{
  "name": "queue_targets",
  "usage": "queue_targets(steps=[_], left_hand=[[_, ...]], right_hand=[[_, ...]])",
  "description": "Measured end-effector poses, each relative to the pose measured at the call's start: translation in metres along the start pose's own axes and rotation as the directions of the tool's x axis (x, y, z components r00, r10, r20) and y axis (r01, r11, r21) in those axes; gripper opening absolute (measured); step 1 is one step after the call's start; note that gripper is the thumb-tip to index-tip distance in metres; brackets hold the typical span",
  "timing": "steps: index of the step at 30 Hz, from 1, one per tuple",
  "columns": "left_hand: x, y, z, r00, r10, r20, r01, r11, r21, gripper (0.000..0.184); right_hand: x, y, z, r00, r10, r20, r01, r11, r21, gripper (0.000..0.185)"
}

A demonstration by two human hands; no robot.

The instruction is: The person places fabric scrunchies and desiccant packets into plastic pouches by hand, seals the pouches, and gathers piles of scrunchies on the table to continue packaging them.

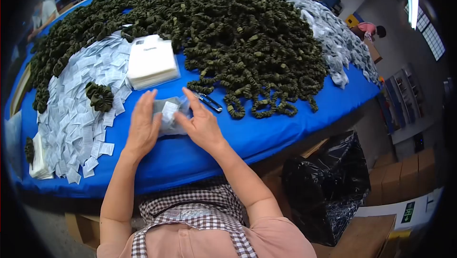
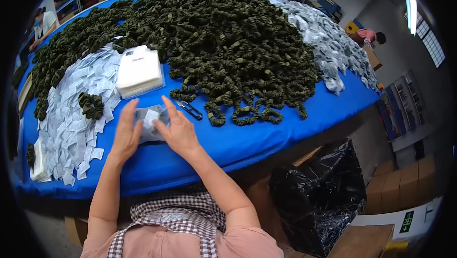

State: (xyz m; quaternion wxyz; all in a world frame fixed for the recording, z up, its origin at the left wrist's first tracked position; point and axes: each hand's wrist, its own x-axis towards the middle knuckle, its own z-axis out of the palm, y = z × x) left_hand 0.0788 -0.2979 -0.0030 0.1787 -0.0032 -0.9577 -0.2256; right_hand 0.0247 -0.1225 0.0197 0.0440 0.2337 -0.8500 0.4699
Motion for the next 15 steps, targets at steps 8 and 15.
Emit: queue_targets(steps=[8,15], left_hand=[[0.002,0.007,-0.015,0.930,-0.034,0.365,0.104,0.979,-0.174,0.060],[-0.010,0.003,-0.024,0.982,0.024,0.189,0.010,0.984,-0.175,0.058]], right_hand=[[-0.006,0.004,0.002,0.951,-0.006,0.309,-0.145,0.873,0.465,0.034],[0.037,0.017,-0.102,0.998,0.015,0.054,-0.040,0.861,0.507,0.034]])
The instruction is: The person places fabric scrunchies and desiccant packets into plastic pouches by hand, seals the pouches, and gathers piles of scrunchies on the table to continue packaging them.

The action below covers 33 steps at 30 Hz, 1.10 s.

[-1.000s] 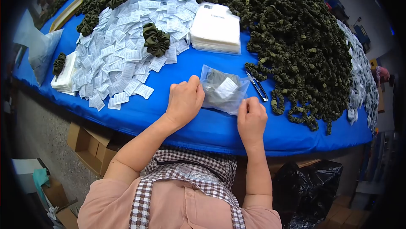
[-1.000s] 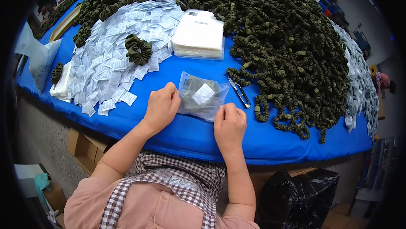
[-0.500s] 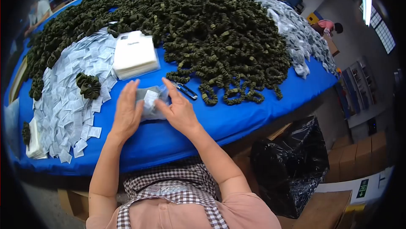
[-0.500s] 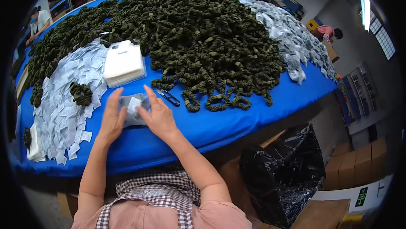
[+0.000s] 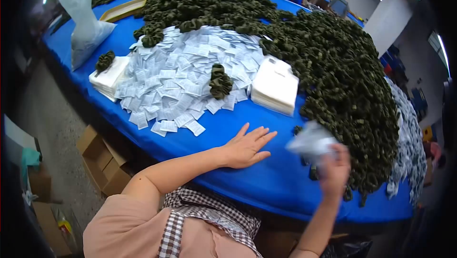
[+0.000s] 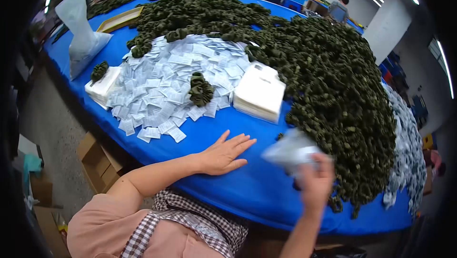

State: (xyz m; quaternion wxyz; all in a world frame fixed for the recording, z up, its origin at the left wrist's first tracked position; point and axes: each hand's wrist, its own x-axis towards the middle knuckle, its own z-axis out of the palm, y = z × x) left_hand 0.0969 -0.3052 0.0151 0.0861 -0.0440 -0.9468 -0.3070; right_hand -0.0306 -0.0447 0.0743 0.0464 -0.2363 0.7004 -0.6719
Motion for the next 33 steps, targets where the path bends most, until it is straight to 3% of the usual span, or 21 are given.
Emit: queue_targets(steps=[1,2,3,4,5,6,7,9,10,12,14,15,17,20,22,23,25,27,30,32,33], left_hand=[[-0.002,-0.002,-0.001,0.998,0.050,-0.041,-0.051,0.999,-0.020,0.057],[-0.005,-0.003,-0.002,0.992,0.101,-0.074,-0.104,0.994,-0.041,0.056],[-0.005,-0.009,-0.010,0.942,0.179,-0.283,-0.187,0.982,0.001,0.049],[-0.004,-0.014,-0.024,0.888,0.159,-0.431,-0.152,0.987,0.050,0.043],[-0.003,-0.023,-0.038,0.800,0.108,-0.590,-0.041,0.991,0.126,0.043],[0.000,-0.033,-0.053,0.677,0.076,-0.732,0.083,0.980,0.178,0.042],[0.006,-0.039,-0.070,0.582,-0.014,-0.813,0.258,0.951,0.168,0.043],[0.016,-0.071,-0.085,0.512,-0.145,-0.847,0.500,0.852,0.156,0.038],[0.018,-0.083,-0.092,0.517,-0.151,-0.842,0.498,0.854,0.153,0.038],[0.022,-0.098,-0.097,0.714,-0.396,-0.578,0.490,0.871,0.008,0.030],[0.023,-0.081,-0.093,0.720,-0.074,-0.690,0.209,0.971,0.114,0.020],[0.026,-0.060,-0.087,0.745,-0.068,-0.663,0.171,0.981,0.092,0.020],[0.012,-0.019,-0.075,0.717,0.333,-0.612,-0.008,0.883,0.470,0.014],[-0.019,0.011,-0.018,0.886,0.408,-0.220,-0.167,0.725,0.668,0.012],[-0.038,0.020,0.004,0.940,0.319,-0.123,-0.173,0.755,0.632,0.020],[-0.039,0.021,0.002,0.943,0.311,-0.120,-0.170,0.758,0.630,0.020],[-0.048,0.026,-0.015,0.943,0.267,-0.201,-0.186,0.920,0.346,0.023],[-0.057,0.029,-0.030,0.941,0.196,-0.277,-0.193,0.981,0.037,0.027],[-0.072,0.015,-0.046,0.949,0.062,-0.309,-0.078,0.996,-0.040,0.025],[-0.076,0.003,-0.054,0.933,-0.018,-0.360,-0.035,0.989,-0.141,0.016],[-0.080,0.004,-0.054,0.934,-0.029,-0.357,-0.023,0.990,-0.140,0.016]], right_hand=[[0.026,-0.006,-0.042,0.974,-0.072,-0.214,0.090,0.993,0.078,0.042],[0.054,-0.021,-0.106,0.951,-0.101,-0.292,0.159,0.971,0.179,0.054],[0.080,-0.030,-0.165,0.882,-0.188,-0.432,0.283,0.945,0.167,0.057],[0.094,-0.035,-0.203,0.782,-0.266,-0.564,0.401,0.907,0.128,0.062],[0.095,-0.041,-0.215,0.782,-0.262,-0.566,0.393,0.911,0.122,0.062],[0.093,-0.046,-0.226,0.819,-0.178,-0.546,0.269,0.959,0.092,0.061],[0.093,-0.049,-0.229,0.845,-0.089,-0.527,0.141,0.988,0.059,0.060],[0.084,-0.030,-0.182,0.940,0.009,-0.340,-0.010,1.000,0.000,0.045],[0.073,-0.026,-0.137,0.949,0.053,-0.312,-0.083,0.993,-0.083,0.039],[0.046,-0.013,-0.053,0.969,0.101,-0.226,-0.139,0.977,-0.159,0.027],[0.024,0.002,-0.002,0.990,0.075,-0.119,-0.102,0.964,-0.244,0.020],[0.014,0.012,0.016,0.995,0.015,-0.102,-0.048,0.944,-0.325,0.017],[0.009,0.035,0.025,0.981,-0.186,-0.054,0.121,0.807,-0.578,0.016],[0.022,0.046,0.030,0.976,-0.215,0.010,0.157,0.678,-0.718,0.017],[0.028,0.051,0.033,0.966,-0.236,0.102,0.217,0.532,-0.818,0.018],[0.029,0.052,0.034,0.968,-0.229,0.105,0.216,0.536,-0.816,0.018],[0.032,0.058,0.034,0.967,-0.216,0.137,0.215,0.399,-0.891,0.019],[0.036,0.063,0.036,0.963,-0.210,0.171,0.224,0.260,-0.940,0.021],[0.037,0.055,0.035,0.974,-0.162,0.160,0.207,0.340,-0.918,0.019],[0.030,0.038,0.036,0.974,-0.219,0.064,0.188,0.611,-0.769,0.016],[0.021,0.021,0.042,0.991,-0.135,0.023,0.123,0.801,-0.586,0.013]])
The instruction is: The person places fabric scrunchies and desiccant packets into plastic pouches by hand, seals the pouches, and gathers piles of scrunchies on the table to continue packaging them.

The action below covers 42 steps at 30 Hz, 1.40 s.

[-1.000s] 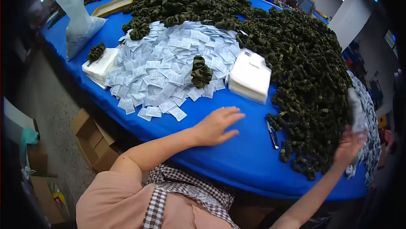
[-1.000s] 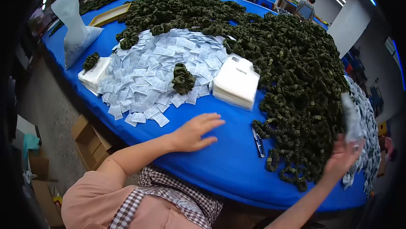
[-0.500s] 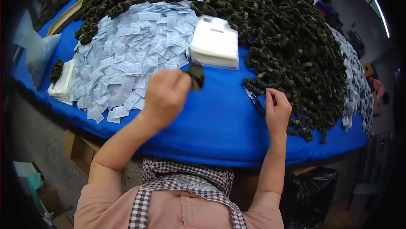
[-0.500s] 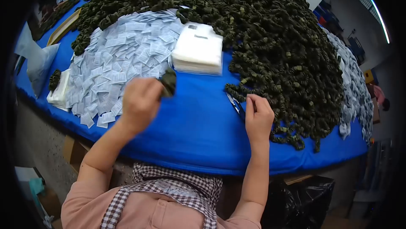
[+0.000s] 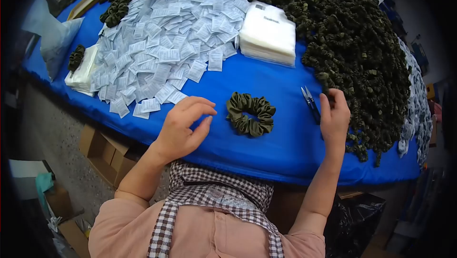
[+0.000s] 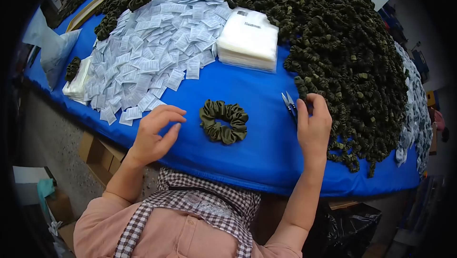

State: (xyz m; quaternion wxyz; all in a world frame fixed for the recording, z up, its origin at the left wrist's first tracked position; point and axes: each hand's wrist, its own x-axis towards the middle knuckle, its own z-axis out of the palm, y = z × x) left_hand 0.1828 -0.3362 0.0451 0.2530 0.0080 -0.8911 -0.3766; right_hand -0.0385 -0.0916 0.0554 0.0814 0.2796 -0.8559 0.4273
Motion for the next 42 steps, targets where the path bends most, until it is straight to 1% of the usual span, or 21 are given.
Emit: queue_targets(steps=[1,2,3,4,6,7,9,10,14,15,19,20,24,25,27,29,30,35,37,39,42], left_hand=[[-0.001,0.002,-0.001,0.996,-0.085,0.018,0.087,0.993,-0.086,0.016],[-0.001,0.006,-0.001,0.985,-0.166,0.043,0.171,0.970,-0.171,0.016],[0.000,0.010,0.000,0.968,-0.241,0.074,0.252,0.934,-0.254,0.017],[0.001,0.015,0.002,0.945,-0.310,0.109,0.328,0.884,-0.334,0.017],[0.000,0.034,0.014,0.896,-0.337,0.287,0.441,0.740,-0.507,0.018],[-0.005,0.037,0.024,0.896,-0.339,0.287,0.443,0.738,-0.509,0.018],[-0.015,0.035,0.042,0.830,-0.258,0.494,0.551,0.520,-0.653,0.017],[-0.016,0.035,0.043,0.829,-0.256,0.498,0.552,0.520,-0.652,0.017],[-0.022,0.038,0.049,0.801,-0.258,0.540,0.598,0.289,-0.748,0.013],[-0.024,0.038,0.050,0.797,-0.258,0.546,0.603,0.285,-0.745,0.013],[-0.028,0.035,0.049,0.796,-0.245,0.554,0.524,-0.179,-0.832,0.011],[-0.030,0.032,0.047,0.797,-0.246,0.552,0.523,-0.177,-0.834,0.011],[-0.040,0.020,0.038,0.859,-0.161,0.486,0.480,-0.080,-0.874,0.010],[-0.039,0.021,0.035,0.857,-0.164,0.488,0.483,-0.077,-0.872,0.010],[-0.034,0.030,0.029,0.899,-0.051,0.435,0.408,0.460,-0.789,0.008],[-0.030,0.037,0.025,0.897,0.082,0.434,0.161,0.854,-0.495,0.008],[-0.029,0.037,0.026,0.900,0.080,0.429,0.159,0.855,-0.493,0.008],[-0.034,0.037,0.031,0.939,0.082,0.335,0.049,0.930,-0.365,0.006],[-0.041,0.029,0.025,0.920,0.025,0.390,0.219,0.793,-0.568,0.005],[-0.044,0.023,0.021,0.892,-0.012,0.453,0.373,0.587,-0.719,0.004],[-0.040,0.027,0.025,0.902,-0.022,0.430,0.356,0.602,-0.715,0.008]], right_hand=[[-0.012,-0.019,-0.003,0.995,0.088,0.036,-0.095,0.963,0.251,0.011],[-0.025,-0.029,-0.005,0.995,0.092,0.039,-0.099,0.962,0.253,0.011],[-0.040,-0.038,-0.007,0.967,0.157,0.203,-0.242,0.820,0.519,0.010],[-0.055,-0.046,-0.007,0.914,0.163,0.371,-0.392,0.591,0.705,0.009],[-0.084,-0.060,0.007,0.827,0.096,0.554,-0.530,0.458,0.713,0.010],[-0.096,-0.065,0.014,0.771,0.090,0.631,-0.610,0.392,0.689,0.010],[-0.112,-0.064,0.029,0.732,0.077,0.677,-0.653,0.366,0.663,0.010],[-0.116,-0.063,0.034,0.733,0.080,0.676,-0.652,0.365,0.664,0.010],[-0.130,-0.059,0.042,0.750,0.103,0.654,-0.649,0.308,0.696,0.012],[-0.131,-0.059,0.041,0.748,0.109,0.654,-0.652,0.305,0.695,0.012],[-0.123,-0.058,0.042,0.786,0.166,0.596,-0.618,0.179,0.765,0.017],[-0.124,-0.057,0.042,0.786,0.164,0.596,-0.617,0.179,0.766,0.017],[-0.130,-0.043,0.045,0.848,0.055,0.527,-0.524,-0.064,0.849,0.019],[-0.130,-0.044,0.045,0.848,0.054,0.528,-0.524,-0.069,0.849,0.019],[-0.125,-0.051,0.041,0.804,-0.128,0.581,-0.500,0.384,0.776,0.016],[-0.120,-0.061,0.036,0.690,-0.262,0.674,-0.290,0.754,0.589,0.014],[-0.118,-0.067,0.033,0.688,-0.267,0.675,-0.286,0.754,0.591,0.014],[-0.122,-0.087,0.022,0.755,-0.105,0.648,-0.194,0.907,0.373,0.014],[-0.125,-0.084,0.023,0.784,-0.130,0.607,-0.215,0.861,0.461,0.014],[-0.126,-0.077,0.024,0.812,-0.151,0.563,-0.228,0.807,0.545,0.014],[-0.128,-0.069,0.028,0.853,-0.177,0.490,-0.236,0.708,0.666,0.014]])
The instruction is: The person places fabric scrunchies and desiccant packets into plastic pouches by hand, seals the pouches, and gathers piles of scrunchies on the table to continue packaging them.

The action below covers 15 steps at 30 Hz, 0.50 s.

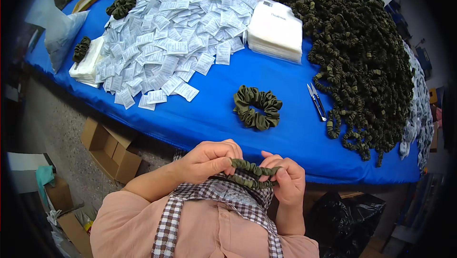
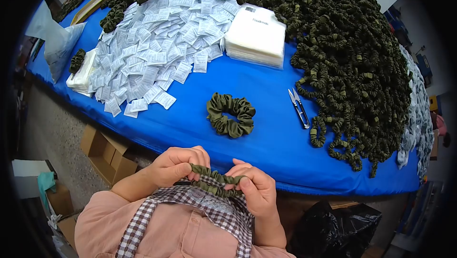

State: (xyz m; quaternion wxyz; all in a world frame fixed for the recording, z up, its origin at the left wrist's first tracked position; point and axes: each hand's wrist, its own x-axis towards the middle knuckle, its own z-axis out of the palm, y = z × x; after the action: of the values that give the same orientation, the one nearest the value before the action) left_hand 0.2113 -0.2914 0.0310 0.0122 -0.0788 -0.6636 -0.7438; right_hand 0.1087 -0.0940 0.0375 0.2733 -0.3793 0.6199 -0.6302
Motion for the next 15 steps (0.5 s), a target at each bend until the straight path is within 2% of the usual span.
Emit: queue_targets(steps=[3,7,8,12,14,15], left_hand=[[0.008,0.003,0.008,1.000,0.016,-0.017,-0.016,1.000,0.019,0.012],[0.022,0.009,0.018,0.990,0.130,0.045,-0.137,0.907,0.397,0.018],[0.023,0.009,0.018,0.990,0.133,0.046,-0.140,0.907,0.397,0.018],[0.028,0.002,0.007,0.993,0.115,-0.013,-0.107,0.956,0.272,0.017],[0.038,0.001,-0.012,0.956,0.271,-0.111,-0.181,0.845,0.502,0.014],[0.048,0.005,-0.016,0.957,0.272,-0.103,-0.186,0.845,0.502,0.014]], right_hand=[[-0.001,0.000,0.000,0.998,-0.051,-0.038,0.054,0.995,0.089,0.014],[0.000,-0.010,-0.001,0.975,0.216,0.048,-0.221,0.964,0.149,0.018],[0.000,-0.009,-0.002,0.975,0.215,0.048,-0.220,0.964,0.147,0.018],[-0.006,0.004,-0.004,0.966,0.223,-0.132,-0.149,0.895,0.420,0.026],[-0.004,0.003,-0.015,0.907,0.322,-0.273,-0.153,0.854,0.497,0.019],[-0.002,0.004,-0.021,0.905,0.319,-0.281,-0.148,0.855,0.497,0.019]])
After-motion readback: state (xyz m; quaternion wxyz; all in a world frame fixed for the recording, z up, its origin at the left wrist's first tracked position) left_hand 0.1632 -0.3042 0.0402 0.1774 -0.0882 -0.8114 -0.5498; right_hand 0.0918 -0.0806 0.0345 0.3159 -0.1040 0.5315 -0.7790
